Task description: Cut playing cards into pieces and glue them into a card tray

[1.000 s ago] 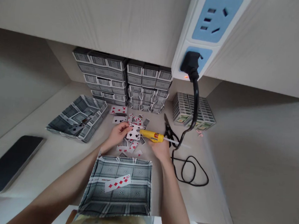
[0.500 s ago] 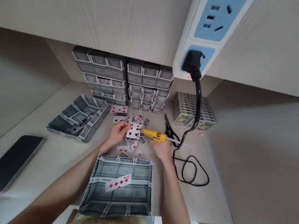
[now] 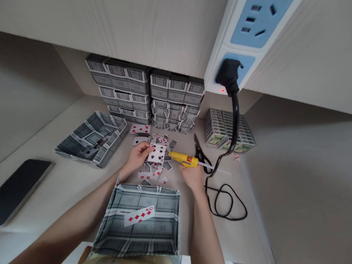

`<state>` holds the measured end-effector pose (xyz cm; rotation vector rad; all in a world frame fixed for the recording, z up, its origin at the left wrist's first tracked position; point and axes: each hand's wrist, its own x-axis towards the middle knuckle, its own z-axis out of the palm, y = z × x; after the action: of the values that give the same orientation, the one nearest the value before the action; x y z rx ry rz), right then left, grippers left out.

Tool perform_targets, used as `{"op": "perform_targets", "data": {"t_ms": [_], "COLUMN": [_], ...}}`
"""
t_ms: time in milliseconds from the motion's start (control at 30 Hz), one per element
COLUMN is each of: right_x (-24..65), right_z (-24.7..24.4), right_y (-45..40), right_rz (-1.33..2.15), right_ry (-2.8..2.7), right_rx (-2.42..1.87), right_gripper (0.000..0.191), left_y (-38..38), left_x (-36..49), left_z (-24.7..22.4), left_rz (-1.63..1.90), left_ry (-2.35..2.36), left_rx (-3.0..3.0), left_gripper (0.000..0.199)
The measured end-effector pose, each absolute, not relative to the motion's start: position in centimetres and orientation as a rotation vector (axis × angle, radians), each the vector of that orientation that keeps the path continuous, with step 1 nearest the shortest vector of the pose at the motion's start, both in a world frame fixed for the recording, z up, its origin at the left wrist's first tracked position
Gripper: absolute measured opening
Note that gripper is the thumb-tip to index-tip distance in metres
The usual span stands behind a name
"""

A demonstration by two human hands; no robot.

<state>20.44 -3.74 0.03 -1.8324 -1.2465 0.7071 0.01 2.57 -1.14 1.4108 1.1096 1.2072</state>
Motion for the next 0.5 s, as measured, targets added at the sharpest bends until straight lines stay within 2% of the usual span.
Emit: {"op": "perform_targets", "data": {"t_ms": [200,333,500], "right_x": [20.9,22.3,24.6], "right_z": [0.3,0.4,0.6], "right_y": [-3.5,-3.2,-3.7], "right_rz": [0.705,0.769,0.977], "right_ry": [-1.142,-0.996,-0.933], "right_rx": [-1.847,-1.780,-1.743], "right_gripper": [0.010,0.027,0.037], "left_y": [2.7,2.8,3.0], "left_x": [-0.1,-0.2,-0.4], "left_z": [-1.0,-1.1,-1.3], "left_rz": [1.234,1.238,1.248], "left_ry": [1.115,1.124,1.140], "left_rx": [1.368,1.364,1.366], "left_gripper": [0.022,0.021,0.022]}}
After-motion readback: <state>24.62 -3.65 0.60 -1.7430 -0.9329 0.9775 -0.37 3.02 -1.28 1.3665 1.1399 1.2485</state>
